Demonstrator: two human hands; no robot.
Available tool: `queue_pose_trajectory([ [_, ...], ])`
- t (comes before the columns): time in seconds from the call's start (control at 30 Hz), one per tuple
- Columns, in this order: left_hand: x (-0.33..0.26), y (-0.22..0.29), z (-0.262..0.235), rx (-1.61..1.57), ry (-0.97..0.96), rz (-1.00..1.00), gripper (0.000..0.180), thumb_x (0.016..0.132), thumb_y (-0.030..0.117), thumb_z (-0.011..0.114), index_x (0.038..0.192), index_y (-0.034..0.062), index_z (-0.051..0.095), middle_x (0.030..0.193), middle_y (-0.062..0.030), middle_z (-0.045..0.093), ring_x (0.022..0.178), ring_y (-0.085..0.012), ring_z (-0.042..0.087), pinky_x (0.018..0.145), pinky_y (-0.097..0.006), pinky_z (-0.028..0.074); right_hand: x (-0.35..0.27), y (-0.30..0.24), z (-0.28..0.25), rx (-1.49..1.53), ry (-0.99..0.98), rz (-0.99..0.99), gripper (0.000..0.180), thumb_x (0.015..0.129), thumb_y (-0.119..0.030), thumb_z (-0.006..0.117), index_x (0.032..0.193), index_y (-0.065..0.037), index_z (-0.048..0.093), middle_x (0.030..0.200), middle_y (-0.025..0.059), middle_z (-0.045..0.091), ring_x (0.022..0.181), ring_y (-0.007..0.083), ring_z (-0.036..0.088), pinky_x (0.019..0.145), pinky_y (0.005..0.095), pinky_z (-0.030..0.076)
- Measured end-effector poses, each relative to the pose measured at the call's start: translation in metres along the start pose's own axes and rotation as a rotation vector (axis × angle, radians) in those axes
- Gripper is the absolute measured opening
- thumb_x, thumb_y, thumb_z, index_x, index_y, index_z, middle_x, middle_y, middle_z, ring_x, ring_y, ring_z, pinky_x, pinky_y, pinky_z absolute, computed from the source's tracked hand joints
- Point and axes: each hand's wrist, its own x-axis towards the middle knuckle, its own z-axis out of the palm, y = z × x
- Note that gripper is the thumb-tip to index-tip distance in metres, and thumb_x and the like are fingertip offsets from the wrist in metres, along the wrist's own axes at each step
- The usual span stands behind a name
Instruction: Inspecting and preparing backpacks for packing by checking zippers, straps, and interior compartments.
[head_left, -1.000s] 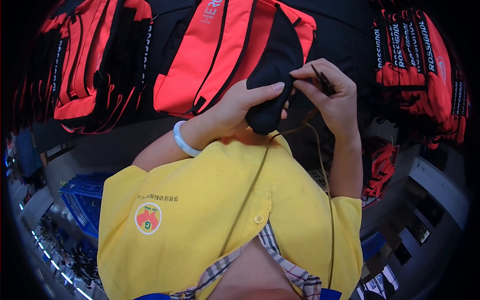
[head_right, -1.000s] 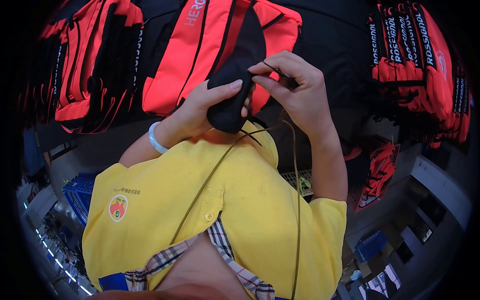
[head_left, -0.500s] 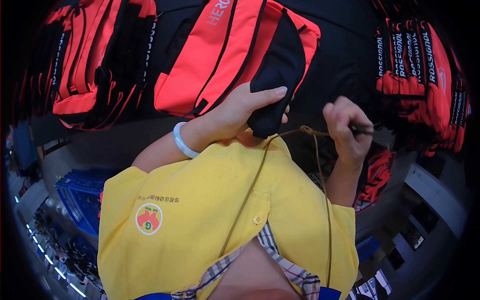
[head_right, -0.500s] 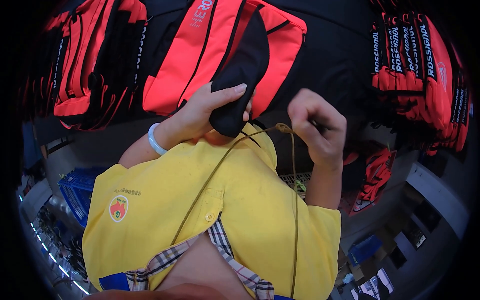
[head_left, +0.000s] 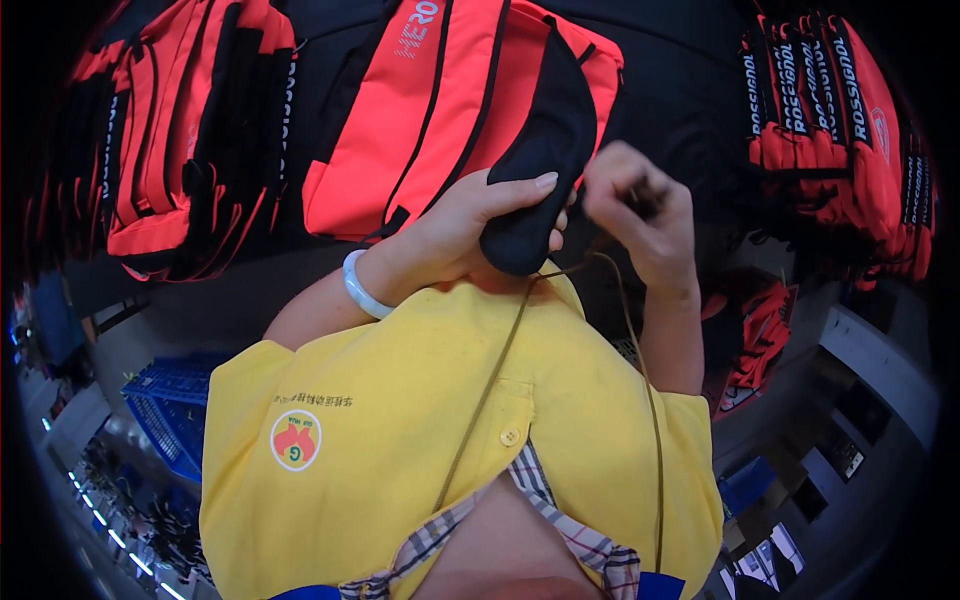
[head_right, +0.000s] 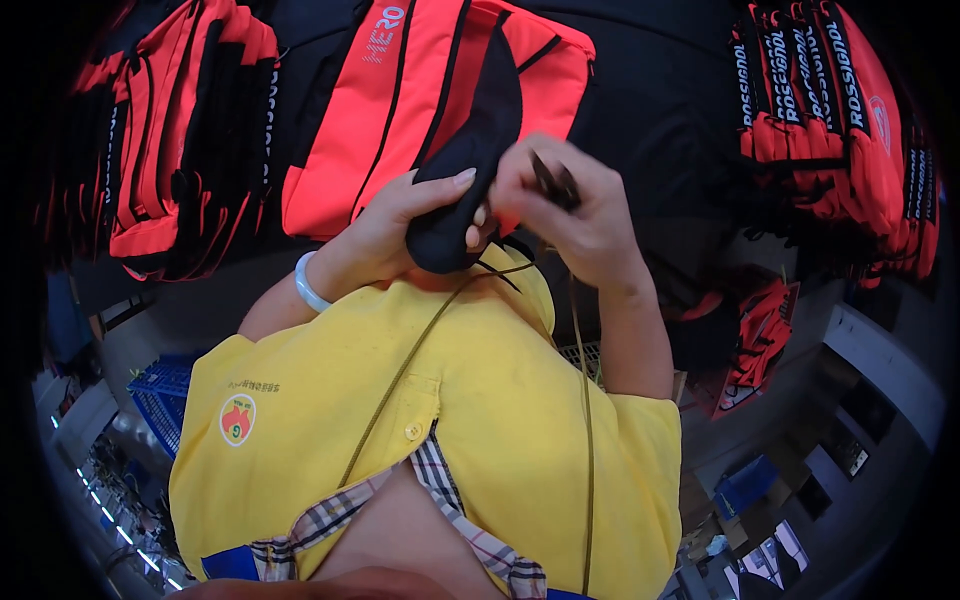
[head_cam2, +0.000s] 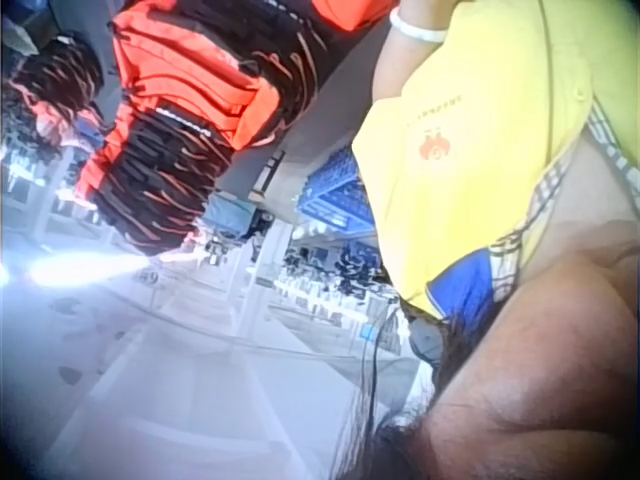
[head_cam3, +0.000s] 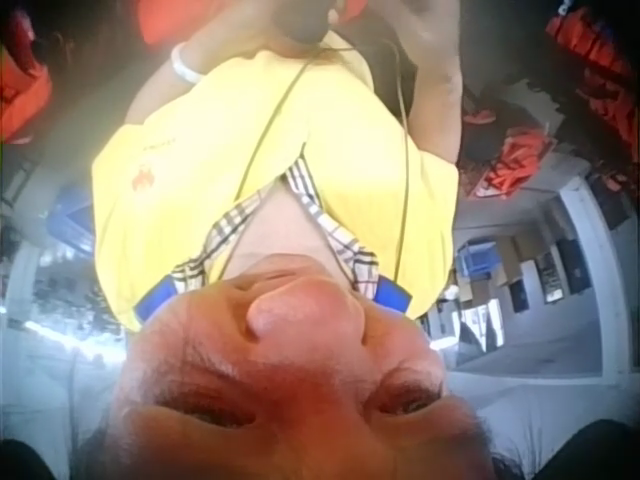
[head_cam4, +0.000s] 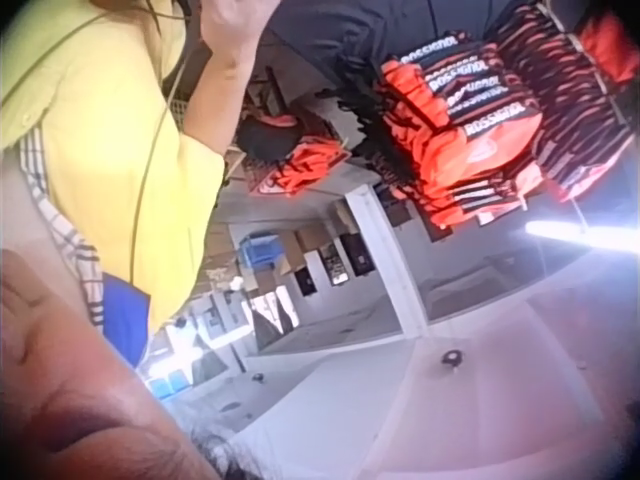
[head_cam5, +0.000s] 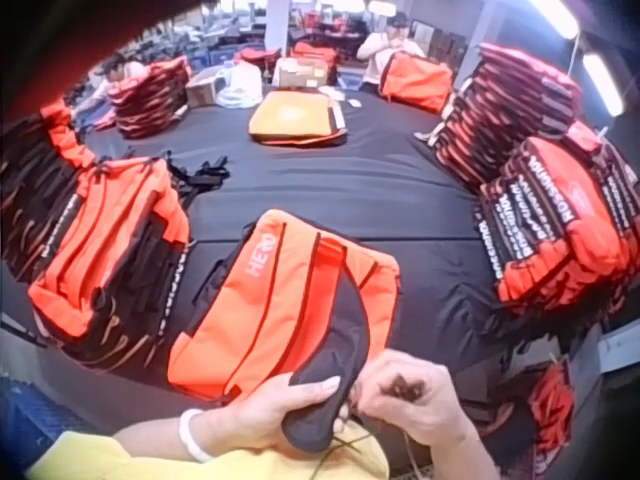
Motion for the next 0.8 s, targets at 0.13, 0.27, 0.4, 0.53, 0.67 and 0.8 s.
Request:
queue_pose_trajectory([
  [0.13,-0.003,0.004,0.000,-0.020,0.020,0.003,0.025,0.101,0.026,0.050,0.102,0.0013,0.056,0.084,-0.0052,0.062,0.072,-0.0121,0.060,0.070,-0.028,0.048,-0.022,0.005,-0.010,0.360,-0.072,-0.099,0.049,0.098,-0.035,0.055,0.059,-0.006,0.049,0.056,0.0027,0.048,0.053,0.0137,0.044,0.053,0.0304,0.032],
  [0.27,-0.004,0.004,-0.003,-0.050,-0.013,-0.018,0.025,0.101,0.025,0.049,0.102,0.0011,0.056,0.084,-0.0054,0.062,0.071,-0.0123,0.060,0.070,-0.028,0.047,-0.016,0.018,-0.020,0.300,0.150,-0.162,0.029,0.095,-0.021,0.062,0.072,-0.006,0.056,0.067,-0.0011,0.051,0.056,0.0061,0.040,0.054,0.0237,0.028],
  [0.4,-0.001,0.001,-0.007,-0.079,-0.035,-0.004,0.026,0.096,0.024,0.060,0.103,-0.0010,0.060,0.087,-0.0086,0.066,0.074,-0.0163,0.067,0.067,-0.027,0.054,-0.011,0.007,0.008,-0.142,0.424,0.021,0.020,0.083,0.003,0.070,0.103,-0.001,0.068,0.076,-0.0065,0.052,0.067,0.0003,0.044,0.058,0.0170,0.032],
  [0.53,0.000,-0.002,-0.004,-0.049,-0.035,-0.014,0.026,0.096,0.024,0.061,0.105,-0.0001,0.060,0.086,-0.0083,0.065,0.074,-0.0158,0.066,0.067,-0.027,0.054,-0.001,0.010,0.006,-0.304,0.316,0.054,0.022,0.080,0.003,0.071,0.102,-0.002,0.068,0.077,-0.0056,0.051,0.066,0.0017,0.044,0.059,0.0179,0.034],
  [0.67,0.000,-0.002,-0.003,0.057,0.015,-0.010,0.028,0.095,0.025,0.062,0.108,0.0005,0.060,0.086,-0.0068,0.064,0.073,-0.0143,0.065,0.066,-0.026,0.053,0.006,0.021,-0.002,-0.384,0.183,-0.036,0.009,0.083,0.002,0.066,0.092,0.001,0.065,0.077,0.0011,0.053,0.070,0.0081,0.049,0.062,0.0222,0.038],
  [0.8,-0.006,0.002,0.006,0.168,0.029,0.003,0.028,0.094,0.025,0.062,0.108,0.0003,0.060,0.087,-0.0057,0.063,0.072,-0.0126,0.064,0.066,-0.025,0.052,-0.010,-0.006,0.007,-0.227,0.112,0.100,0.013,0.088,-0.003,0.059,0.077,0.001,0.054,0.077,0.0017,0.053,0.066,0.0112,0.048,0.060,0.0232,0.036],
])
